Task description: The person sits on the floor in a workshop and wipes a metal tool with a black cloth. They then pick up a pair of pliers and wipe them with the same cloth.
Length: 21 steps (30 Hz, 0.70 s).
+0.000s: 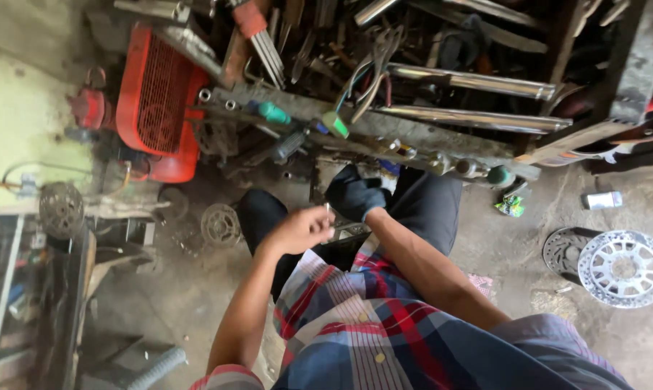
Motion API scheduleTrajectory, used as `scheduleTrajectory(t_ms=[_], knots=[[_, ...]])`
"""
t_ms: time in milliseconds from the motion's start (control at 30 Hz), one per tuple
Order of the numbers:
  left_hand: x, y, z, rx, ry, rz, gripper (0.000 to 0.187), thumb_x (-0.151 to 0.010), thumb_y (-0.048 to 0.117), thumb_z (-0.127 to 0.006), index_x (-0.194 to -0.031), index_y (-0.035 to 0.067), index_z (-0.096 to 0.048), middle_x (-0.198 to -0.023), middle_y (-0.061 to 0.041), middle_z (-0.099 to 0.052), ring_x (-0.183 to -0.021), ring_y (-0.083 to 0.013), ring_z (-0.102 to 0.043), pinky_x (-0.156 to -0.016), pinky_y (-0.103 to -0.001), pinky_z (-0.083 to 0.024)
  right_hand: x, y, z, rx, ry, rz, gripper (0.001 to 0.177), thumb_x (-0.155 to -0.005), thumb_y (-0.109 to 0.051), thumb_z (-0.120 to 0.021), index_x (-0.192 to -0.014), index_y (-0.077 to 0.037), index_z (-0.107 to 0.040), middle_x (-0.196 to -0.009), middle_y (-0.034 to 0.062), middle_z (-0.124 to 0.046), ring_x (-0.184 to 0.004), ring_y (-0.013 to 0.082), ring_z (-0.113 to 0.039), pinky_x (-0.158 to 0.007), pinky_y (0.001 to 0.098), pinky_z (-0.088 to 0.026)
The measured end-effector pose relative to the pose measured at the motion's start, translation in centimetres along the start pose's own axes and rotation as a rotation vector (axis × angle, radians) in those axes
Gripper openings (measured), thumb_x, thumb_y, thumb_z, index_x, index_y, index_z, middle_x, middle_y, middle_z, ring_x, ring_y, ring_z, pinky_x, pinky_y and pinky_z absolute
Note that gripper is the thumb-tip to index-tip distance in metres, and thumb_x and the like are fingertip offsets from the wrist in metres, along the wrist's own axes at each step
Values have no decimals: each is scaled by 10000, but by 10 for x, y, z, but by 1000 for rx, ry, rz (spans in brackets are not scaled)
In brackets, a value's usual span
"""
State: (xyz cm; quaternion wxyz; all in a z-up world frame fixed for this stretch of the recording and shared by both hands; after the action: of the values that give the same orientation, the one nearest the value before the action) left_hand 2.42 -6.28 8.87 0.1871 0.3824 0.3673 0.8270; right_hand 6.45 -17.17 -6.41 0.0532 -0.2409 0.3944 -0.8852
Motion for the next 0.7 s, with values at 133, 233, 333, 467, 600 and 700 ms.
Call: scheduleTrajectory(t_ms=[133, 233, 333, 467, 600, 700], knots=[[1, -100, -53, -232, -112, 119, 356, -771, 303, -801, -1058, 102, -740, -959, -102, -748, -874, -258, -706, -763, -392, -569, 16, -48, 0, 1084, 231, 300, 315, -1033, -217, -611, -928, 23, -786, -919, 199, -729, -777, 286, -687, -579, 458, -555], [1, -106, -73, -494, -219, 200, 305, -730, 293, -803, -992, 135, -793, -1030, -143, -762, -981, -316, -717, -845, -440, -564, 42, -97, 36, 893, 82, 331, 222, -918, -282, -605, -849, -126, -748, -877, 174, -716, -826, 450, -699, -574, 710, -541], [-5, -124, -88, -683, -254, 277, 275, -741, 238, -763, -993, 132, -792, -1061, -157, -756, -1024, -338, -716, -900, -463, -559, 38, -65, 60, 179, 254, -32, 296, -905, -338, -574, -838, -82, -704, -828, 194, -715, -787, 432, -711, -668, 564, -547], [-18, -137, -92, -859, -168, 232, 304, -728, 196, -773, -1015, 95, -780, -1086, -158, -751, -1077, -333, -699, -1036, -493, -462, 25, -72, 25, 96, 77, 238, 332, -907, -414, -648, -977, -89, -661, -900, 192, -711, -832, 455, -680, -730, 567, -514], [-27, -156, -124, -922, -213, 235, 319, -755, 228, -768, -1055, 121, -784, -1152, -117, -747, -1161, -307, -662, -1124, -579, -335, 29, -94, 17, 150, 138, 724, 362, -786, -402, -710, -1035, -140, -716, -1042, 130, -717, -910, 438, -635, -715, 529, -517], [-19, -146, -131, -979, -359, 280, 324, -777, 285, -748, -1064, 148, -810, -1204, -95, -752, -1219, -274, -650, -1168, -609, -282, 5, -53, -27, 342, 75, 733, 191, -923, -337, -676, -994, -162, -702, -1070, 100, -709, -1025, 361, -626, -853, 486, -536]])
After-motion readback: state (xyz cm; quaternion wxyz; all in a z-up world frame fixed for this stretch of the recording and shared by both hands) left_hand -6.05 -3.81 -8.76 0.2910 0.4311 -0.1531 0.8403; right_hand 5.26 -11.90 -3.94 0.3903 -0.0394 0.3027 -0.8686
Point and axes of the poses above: each hand's wrist, its own x-axis away from the middle knuckle, its own z-axis out of the back of the hand, y = z × x, the point moved 9 cm from there along -x, towards the middle knuckle
